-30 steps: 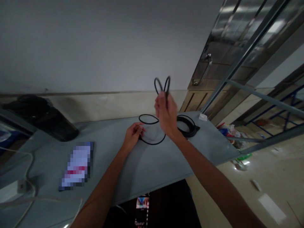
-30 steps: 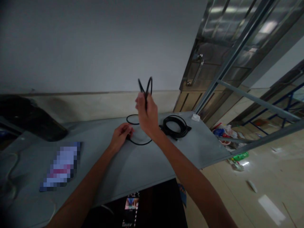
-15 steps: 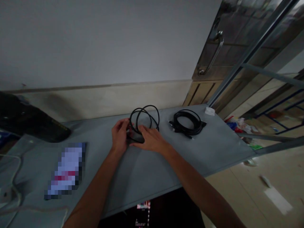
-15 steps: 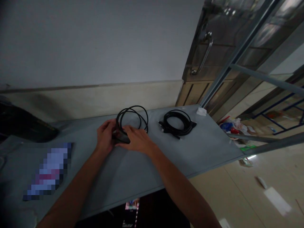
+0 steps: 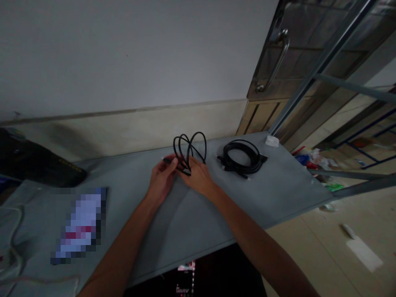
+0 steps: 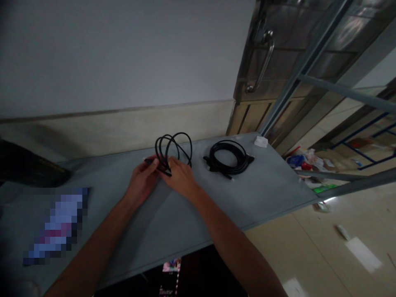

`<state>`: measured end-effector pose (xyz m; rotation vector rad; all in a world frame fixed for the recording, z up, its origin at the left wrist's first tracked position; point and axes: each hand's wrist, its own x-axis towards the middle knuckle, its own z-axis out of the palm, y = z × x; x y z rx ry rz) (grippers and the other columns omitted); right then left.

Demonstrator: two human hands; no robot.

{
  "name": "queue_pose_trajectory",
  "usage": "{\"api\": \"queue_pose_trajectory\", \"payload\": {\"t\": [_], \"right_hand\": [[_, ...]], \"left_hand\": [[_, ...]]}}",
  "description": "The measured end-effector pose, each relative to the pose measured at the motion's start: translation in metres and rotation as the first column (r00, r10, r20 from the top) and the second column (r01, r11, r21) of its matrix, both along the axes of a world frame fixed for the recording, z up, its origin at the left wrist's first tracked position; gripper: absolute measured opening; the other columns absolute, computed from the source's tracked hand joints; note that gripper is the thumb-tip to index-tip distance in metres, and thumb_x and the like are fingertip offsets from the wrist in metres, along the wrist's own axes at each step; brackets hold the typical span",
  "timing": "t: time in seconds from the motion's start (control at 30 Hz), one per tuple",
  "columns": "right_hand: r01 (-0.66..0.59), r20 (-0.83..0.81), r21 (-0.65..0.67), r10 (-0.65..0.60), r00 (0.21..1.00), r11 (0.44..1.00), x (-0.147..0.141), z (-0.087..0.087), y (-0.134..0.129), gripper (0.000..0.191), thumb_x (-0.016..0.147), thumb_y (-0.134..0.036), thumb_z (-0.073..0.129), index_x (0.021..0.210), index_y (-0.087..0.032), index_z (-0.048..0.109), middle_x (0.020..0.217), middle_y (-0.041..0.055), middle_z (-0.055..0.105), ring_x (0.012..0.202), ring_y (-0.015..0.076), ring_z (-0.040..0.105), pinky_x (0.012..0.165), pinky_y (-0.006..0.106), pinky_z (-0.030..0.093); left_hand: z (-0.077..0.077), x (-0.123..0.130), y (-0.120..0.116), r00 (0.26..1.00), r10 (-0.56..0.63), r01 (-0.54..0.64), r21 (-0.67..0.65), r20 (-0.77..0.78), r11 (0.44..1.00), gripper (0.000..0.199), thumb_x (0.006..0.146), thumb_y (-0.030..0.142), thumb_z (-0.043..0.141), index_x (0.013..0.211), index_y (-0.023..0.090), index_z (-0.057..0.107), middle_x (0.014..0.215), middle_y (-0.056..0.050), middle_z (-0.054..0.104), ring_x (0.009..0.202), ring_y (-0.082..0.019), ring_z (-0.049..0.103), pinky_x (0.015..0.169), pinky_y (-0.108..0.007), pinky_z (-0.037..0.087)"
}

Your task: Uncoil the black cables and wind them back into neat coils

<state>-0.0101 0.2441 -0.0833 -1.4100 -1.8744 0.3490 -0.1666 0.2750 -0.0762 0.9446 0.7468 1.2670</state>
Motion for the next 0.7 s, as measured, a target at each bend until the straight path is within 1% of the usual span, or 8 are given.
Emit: {"api": "queue_pose_trajectory", "payload": {"t": [0.17, 0.23, 0.3, 0.4, 0.5, 0.6, 0.67, 0.7], "right_hand": [[-0.099, -0.024, 0.039, 0.100, 0.995, 0.994, 0.005, 0.001, -0.007, 0.048, 0.110, -0.050, 0.071, 0.147, -0.021, 0.061, 0.140, 0.0135, 0.073, 0.130, 0.0294, 0.072, 0.113, 0.043, 0.060], [-0.155, -0.054, 0.064, 0.158, 0.986, 0.986, 0.006, 0.002, -0.008, 0.050, 0.115, -0.050, 0.063, 0.153, -0.019, 0.056, 0.144, 0.0153, 0.071, 0.134, 0.0285, 0.070, 0.115, 0.043, 0.059], [-0.174, -0.065, 0.076, 0.179, 0.982, 0.982, 0.005, 0.004, -0.008, 0.042, 0.121, -0.045, 0.047, 0.153, -0.019, 0.056, 0.140, 0.0153, 0.071, 0.132, 0.0266, 0.070, 0.114, 0.042, 0.058], [-0.131, -0.048, 0.127, 0.138, 0.989, 0.983, 0.003, 0.008, -0.011, 0.039, 0.123, -0.042, 0.037, 0.141, -0.023, 0.065, 0.132, 0.0142, 0.072, 0.127, 0.0256, 0.069, 0.116, 0.044, 0.057], [-0.028, -0.062, 0.225, 0.043, 0.997, 0.974, 0.010, 0.019, -0.022, 0.045, 0.122, -0.051, 0.038, 0.129, -0.021, 0.071, 0.130, 0.0162, 0.072, 0.127, 0.0277, 0.069, 0.117, 0.046, 0.057], [0.110, -0.121, 0.235, -0.083, 0.989, 0.966, 0.037, 0.045, -0.046, 0.057, 0.121, -0.060, 0.033, 0.104, -0.021, 0.072, 0.100, 0.0118, 0.075, 0.096, 0.0246, 0.075, 0.095, 0.041, 0.063], [0.235, -0.182, 0.208, -0.199, 0.963, 0.950, 0.066, 0.070, -0.068, 0.061, 0.119, -0.065, 0.036, 0.087, -0.023, 0.066, 0.074, 0.0038, 0.066, 0.069, 0.0193, 0.066, 0.072, 0.033, 0.058], [0.328, -0.244, 0.222, -0.273, 0.931, 0.918, 0.082, 0.085, -0.080, 0.063, 0.118, -0.068, 0.040, 0.081, -0.023, 0.063, 0.068, 0.0018, 0.060, 0.062, 0.0176, 0.061, 0.062, 0.031, 0.053]], "left_hand": [[-0.010, 0.002, 0.002, 1.000, -0.023, 0.024, -0.064, 0.007, 0.998, 0.046, 0.087, 0.051, 0.098, 0.115, 0.020, 0.081, 0.116, -0.011, 0.086, 0.115, -0.030, 0.081, 0.101, -0.042, 0.063], [-0.011, -0.001, 0.007, 0.999, -0.011, 0.014, -0.068, 0.044, 0.998, 0.044, 0.091, 0.050, 0.094, 0.119, 0.020, 0.078, 0.119, -0.012, 0.085, 0.113, -0.029, 0.081, 0.100, -0.042, 0.063], [-0.013, -0.006, 0.013, 0.995, -0.008, 0.016, -0.080, 0.098, 0.997, 0.041, 0.094, 0.048, 0.092, 0.118, 0.020, 0.075, 0.118, -0.012, 0.085, 0.107, -0.027, 0.082, 0.097, -0.041, 0.064], [-0.016, -0.015, 0.022, 0.982, 0.007, 0.016, -0.118, 0.189, 0.993, 0.034, 0.094, 0.040, 0.093, 0.113, 0.020, 0.073, 0.114, -0.009, 0.085, 0.095, -0.022, 0.081, 0.088, -0.037, 0.065], [-0.019, -0.025, 0.031, 0.966, 0.069, -0.032, -0.147, 0.251, 0.989, 0.028, 0.096, 0.035, 0.091, 0.112, 0.019, 0.074, 0.109, -0.007, 0.084, 0.093, -0.021, 0.081, 0.090, -0.037, 0.066], [-0.019, -0.035, 0.037, 0.958, 0.137, -0.100, -0.155, 0.254, 0.983, 0.022, 0.102, 0.036, 0.085, 0.111, 0.019, 0.074, 0.111, -0.008, 0.084, 0.098, -0.022, 0.083, 0.096, -0.039, 0.066], [-0.019, -0.040, 0.040, 0.952, 0.181, -0.144, -0.161, 0.248, 0.976, 0.020, 0.107, 0.038, 0.079, 0.110, 0.018, 0.075, 0.116, -0.009, 0.084, 0.102, -0.023, 0.083, 0.098, -0.041, 0.067], [-0.018, -0.042, 0.041, 0.946, 0.205, -0.165, -0.170, 0.251, 0.972, 0.020, 0.109, 0.038, 0.076, 0.110, 0.018, 0.075, 0.117, -0.010, 0.084, 0.104, -0.024, 0.083, 0.098, -0.041, 0.067]]}}
